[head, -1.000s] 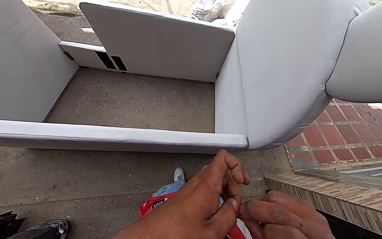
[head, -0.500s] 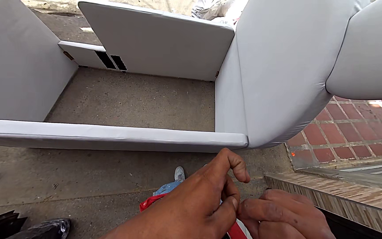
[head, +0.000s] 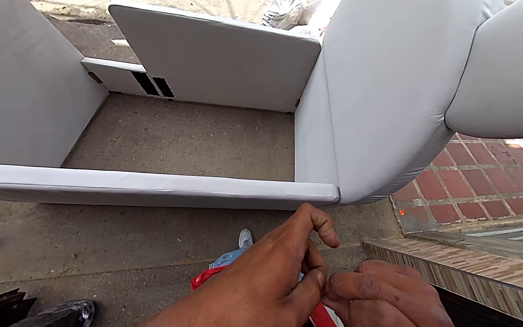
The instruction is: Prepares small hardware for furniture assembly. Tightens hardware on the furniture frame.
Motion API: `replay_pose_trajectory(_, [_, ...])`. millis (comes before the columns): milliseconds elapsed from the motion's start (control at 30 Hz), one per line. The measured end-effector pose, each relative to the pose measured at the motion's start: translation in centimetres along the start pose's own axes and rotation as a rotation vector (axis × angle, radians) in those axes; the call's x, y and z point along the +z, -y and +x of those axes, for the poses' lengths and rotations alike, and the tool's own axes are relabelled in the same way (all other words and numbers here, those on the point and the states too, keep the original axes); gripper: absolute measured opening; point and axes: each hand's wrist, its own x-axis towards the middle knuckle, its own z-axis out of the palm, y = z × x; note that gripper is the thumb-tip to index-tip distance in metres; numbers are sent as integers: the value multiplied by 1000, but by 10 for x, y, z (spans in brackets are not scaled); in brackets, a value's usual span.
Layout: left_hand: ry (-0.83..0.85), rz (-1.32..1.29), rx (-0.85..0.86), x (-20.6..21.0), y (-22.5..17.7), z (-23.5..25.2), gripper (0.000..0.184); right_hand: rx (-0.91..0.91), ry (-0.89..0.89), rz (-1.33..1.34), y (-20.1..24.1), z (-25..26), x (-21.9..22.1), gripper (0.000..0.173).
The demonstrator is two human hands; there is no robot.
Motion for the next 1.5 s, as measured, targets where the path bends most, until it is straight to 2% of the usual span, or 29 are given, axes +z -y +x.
replay_pose_trajectory(333, [-22, 30, 12, 0, 0, -1, 36, 3, -1, -36, -2, -5, 5, 13])
replay_pose_trajectory(633, [13, -136, 82, 2, -5, 4, 37, 4, -170, 44, 5, -10, 4, 20])
replay_pose_trajectory(1133, [130, -78, 41, -3, -9, 5, 36, -11, -91, 58, 7, -10, 1, 15])
replay_pose_trajectory(1500, [129, -144, 44, -4, -10, 1, 36, -23, -117, 107, 8, -6, 4, 18])
